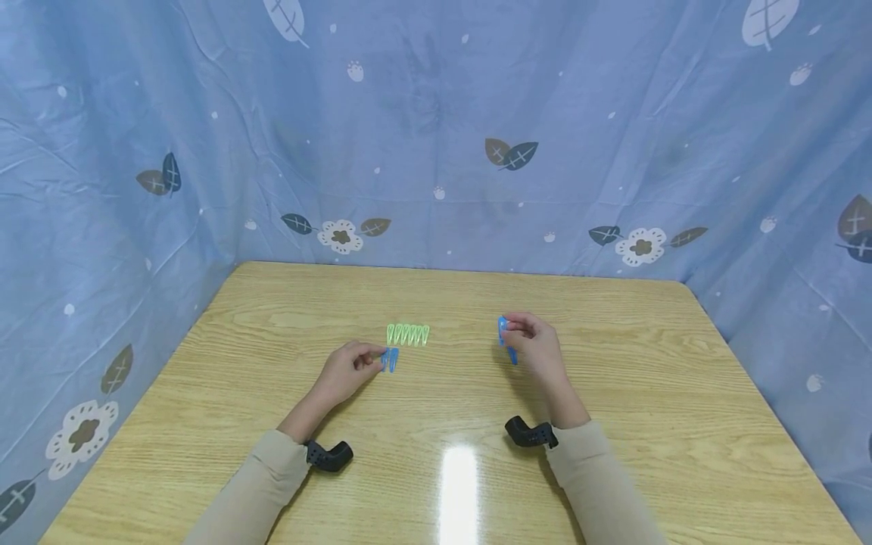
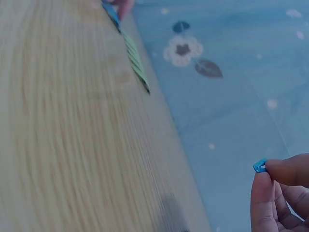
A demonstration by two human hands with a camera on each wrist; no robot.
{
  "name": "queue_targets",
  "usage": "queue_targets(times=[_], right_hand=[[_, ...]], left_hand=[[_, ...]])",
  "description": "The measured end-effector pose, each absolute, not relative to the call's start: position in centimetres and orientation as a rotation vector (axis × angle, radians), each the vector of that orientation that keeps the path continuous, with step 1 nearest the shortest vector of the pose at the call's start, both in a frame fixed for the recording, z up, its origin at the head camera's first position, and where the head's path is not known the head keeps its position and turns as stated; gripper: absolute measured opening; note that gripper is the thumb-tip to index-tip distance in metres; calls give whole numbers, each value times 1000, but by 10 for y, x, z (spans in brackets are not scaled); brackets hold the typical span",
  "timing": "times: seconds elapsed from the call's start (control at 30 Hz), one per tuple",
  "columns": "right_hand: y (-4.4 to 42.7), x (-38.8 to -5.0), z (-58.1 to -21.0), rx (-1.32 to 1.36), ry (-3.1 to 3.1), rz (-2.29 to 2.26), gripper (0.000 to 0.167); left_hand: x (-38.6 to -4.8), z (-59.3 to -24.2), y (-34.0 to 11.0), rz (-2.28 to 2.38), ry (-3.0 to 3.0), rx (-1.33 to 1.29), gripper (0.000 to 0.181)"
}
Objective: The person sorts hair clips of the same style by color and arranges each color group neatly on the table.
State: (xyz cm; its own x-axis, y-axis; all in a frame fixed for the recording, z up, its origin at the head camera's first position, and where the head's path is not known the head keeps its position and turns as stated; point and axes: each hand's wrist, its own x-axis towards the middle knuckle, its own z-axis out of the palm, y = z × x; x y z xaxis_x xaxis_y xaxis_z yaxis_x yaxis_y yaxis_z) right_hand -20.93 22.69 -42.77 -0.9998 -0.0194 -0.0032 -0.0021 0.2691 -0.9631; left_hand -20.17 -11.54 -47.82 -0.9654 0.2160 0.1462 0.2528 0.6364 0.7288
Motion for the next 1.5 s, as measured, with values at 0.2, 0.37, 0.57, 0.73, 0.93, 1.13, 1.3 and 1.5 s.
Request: queue_targets(times=[0.2,0.37,0.57,0.73,0.93,1.13,1.3,1.5], right_hand=[[203,-211,-431,-72,2448,-1891,39],[180,-212,-433,-126,2425,-1874,38],[148,-214,-442,-156,2384,-1869,35],[125,-214,-450,-134,2364,-1880,31],[101,-213,-453,-83,2380,-1869,28],[86,-211,-459,-44,2415,-1813,27],[78,-211,-460,-30,2470,-1770,27],[70,-211,-458,-39,2573,-1690,25]], left_hand=[[-203,-480,-116,-1249,-2808,-386,26],[-204,-480,-115,-1264,-2799,-385,26],[-204,-480,-114,-1268,-2798,-385,26],[-203,-479,-114,-1268,-2805,-390,26],[-203,-479,-115,-1251,-2817,-389,27],[-203,-478,-114,-1243,-2823,-387,27],[-203,-477,-113,-1247,-2826,-375,27],[-204,-478,-114,-1245,-2816,-382,26]])
